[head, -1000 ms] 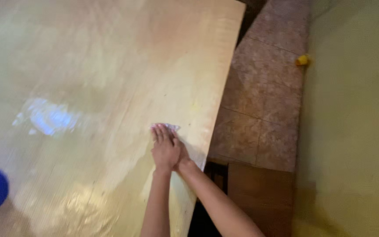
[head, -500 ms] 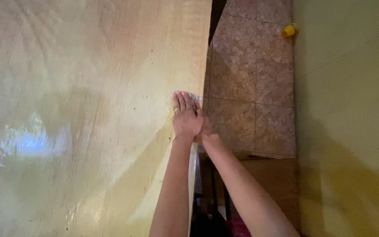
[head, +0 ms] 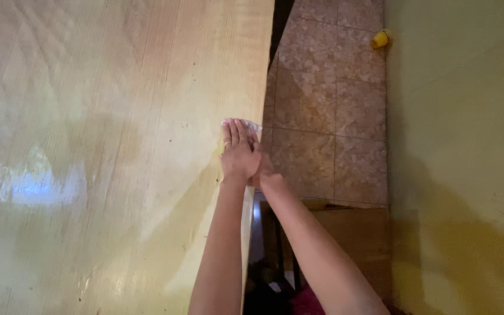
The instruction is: The person wipes the surface of a light-colored wooden table using a white cloth, cleaning across the plastic covering and moving a blue plastic container.
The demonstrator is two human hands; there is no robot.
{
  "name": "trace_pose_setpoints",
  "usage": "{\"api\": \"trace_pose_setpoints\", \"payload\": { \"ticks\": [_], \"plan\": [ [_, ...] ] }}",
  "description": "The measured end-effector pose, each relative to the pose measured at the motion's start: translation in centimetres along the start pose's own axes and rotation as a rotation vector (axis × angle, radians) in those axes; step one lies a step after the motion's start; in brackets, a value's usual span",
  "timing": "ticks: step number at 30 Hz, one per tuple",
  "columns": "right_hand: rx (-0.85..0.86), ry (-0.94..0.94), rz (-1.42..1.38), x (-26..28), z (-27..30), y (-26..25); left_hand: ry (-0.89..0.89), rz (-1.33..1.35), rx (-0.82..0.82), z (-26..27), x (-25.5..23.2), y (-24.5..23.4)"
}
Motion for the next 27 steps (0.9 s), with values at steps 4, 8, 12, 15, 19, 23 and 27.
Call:
{"api": "trace_pose_setpoints", "payload": {
  "ticks": [4,8,12,15,19,23,27],
  "plan": [
    [0.163,0.03,-0.087,0.9,1.6,-2.1,-0.067,0.045,0.133,1.9,-0.5,-0.4],
    [0.136,0.079,0.114,2.5,3.2,-6.2,-0.055,0.055,0.115,3.6,-0.7,-0.3],
    [0.189,0.052,0.15,3.4,4.6,-6.3,-0.084,0.041,0.105,4.7,-0.2,0.9],
    [0.172,0.043,0.169,3.9,5.7,-6.2,-0.059,0.006,0.049,5.9,0.0,1.6],
    [0.143,0.001,0.085,5.4,7.8,-7.2,-0.052,0.029,0.002,8.3,-0.4,1.2],
    [0.192,-0.007,0.161,7.2,9.9,-6.9,-0.193,0.128,0.153,11.3,0.1,1.8],
    [0.13,-0.04,0.019,9.6,12.5,-6.6,-0.099,0.04,0.019,15.1,1.1,2.6]
  ]
}}
Point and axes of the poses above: each hand's wrist, its own z-axis away from the middle knuckle, its own y-axis out of the palm, x = y × z, the point moved 8 cm from there along -z, towards the middle knuckle, and after that the axes turned 12 degrees about x, right-handed, at the moved point
